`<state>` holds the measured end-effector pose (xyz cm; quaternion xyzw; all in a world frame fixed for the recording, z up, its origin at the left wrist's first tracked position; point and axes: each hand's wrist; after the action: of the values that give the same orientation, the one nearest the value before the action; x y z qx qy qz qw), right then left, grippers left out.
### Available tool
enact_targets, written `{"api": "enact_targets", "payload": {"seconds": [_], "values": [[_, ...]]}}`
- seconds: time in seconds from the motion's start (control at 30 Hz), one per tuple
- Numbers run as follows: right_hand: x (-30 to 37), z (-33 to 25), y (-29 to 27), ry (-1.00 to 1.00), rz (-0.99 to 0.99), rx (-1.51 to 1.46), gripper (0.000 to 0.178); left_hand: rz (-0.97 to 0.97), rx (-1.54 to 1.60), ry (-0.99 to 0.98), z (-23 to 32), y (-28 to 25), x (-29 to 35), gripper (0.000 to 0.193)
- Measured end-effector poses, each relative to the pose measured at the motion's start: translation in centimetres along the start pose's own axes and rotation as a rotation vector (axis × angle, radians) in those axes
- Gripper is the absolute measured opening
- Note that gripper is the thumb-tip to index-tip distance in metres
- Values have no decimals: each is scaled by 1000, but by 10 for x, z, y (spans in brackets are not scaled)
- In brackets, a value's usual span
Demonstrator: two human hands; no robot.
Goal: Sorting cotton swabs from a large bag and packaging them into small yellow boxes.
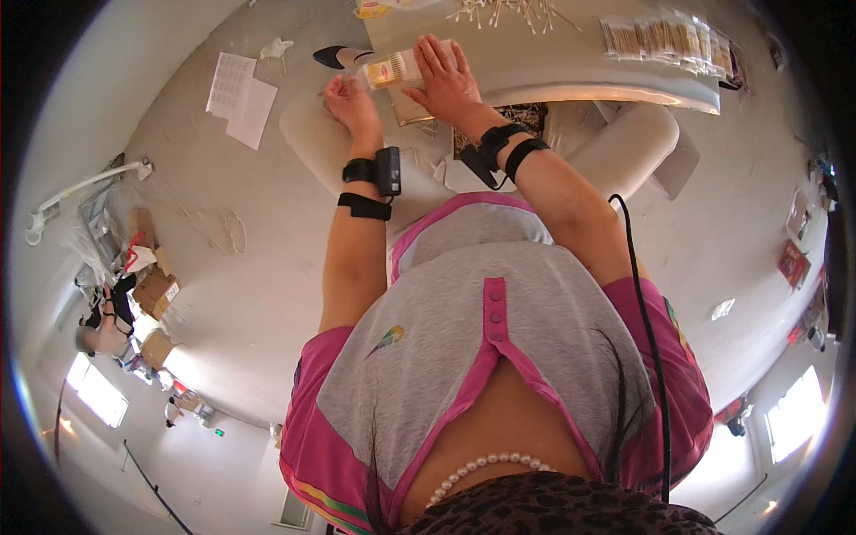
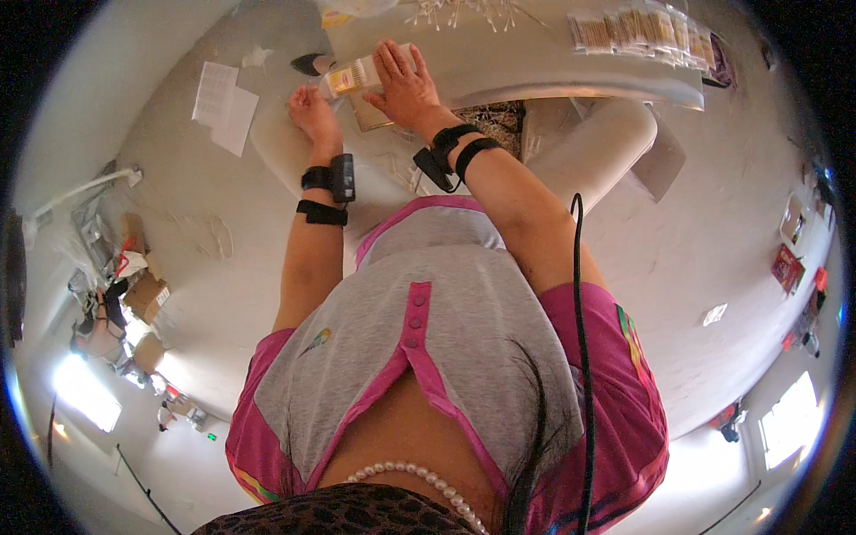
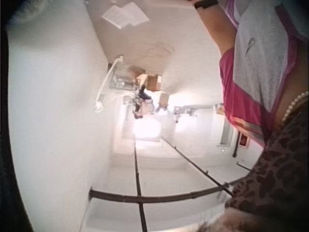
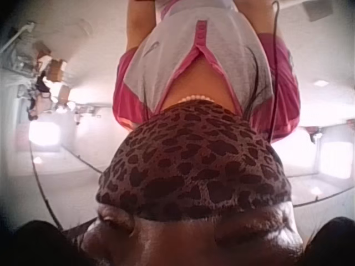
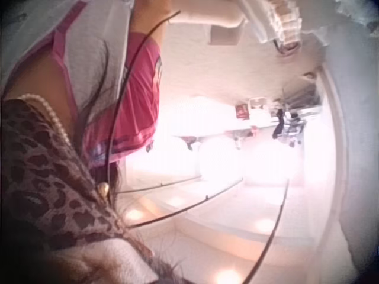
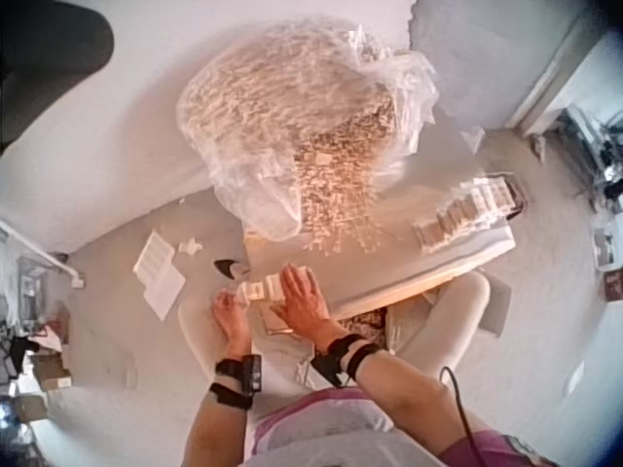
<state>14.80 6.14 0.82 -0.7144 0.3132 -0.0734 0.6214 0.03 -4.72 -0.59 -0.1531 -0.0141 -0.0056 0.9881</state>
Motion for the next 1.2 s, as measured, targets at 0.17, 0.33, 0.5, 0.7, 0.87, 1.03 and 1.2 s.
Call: {"api": "enact_targets", "payload": {"seconds": [0.17,0.33,0.5,0.7,0.87,1.03,1.2], "values": [[1,-2,-5,-10,-83,60,82,-117,-410,779,31,8,20,19],[0,-6,-7,-4,-53,34,82,-317,-541,754,47,13,19,15],[0,-8,-9,0,-75,24,82,-397,-706,770,58,21,13,20],[1,-8,-7,16,-34,-7,82,-452,-1045,702,78,35,10,31],[1,-10,-9,30,-19,-27,83,-519,-1242,721,90,43,16,25],[1,-12,-9,50,-12,-17,83,-587,-1324,737,102,48,26,26],[-3,-20,-5,-3,-42,63,83,-552,-1369,696,100,47,28,27]]}}
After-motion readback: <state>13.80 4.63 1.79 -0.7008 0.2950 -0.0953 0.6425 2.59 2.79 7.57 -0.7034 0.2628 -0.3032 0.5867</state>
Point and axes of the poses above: each hand's wrist, its own x-axis away from the middle knuckle, its own y-axis out of the palm, z = x × y, and after that the axes turned 15 degrees about z, right-handed
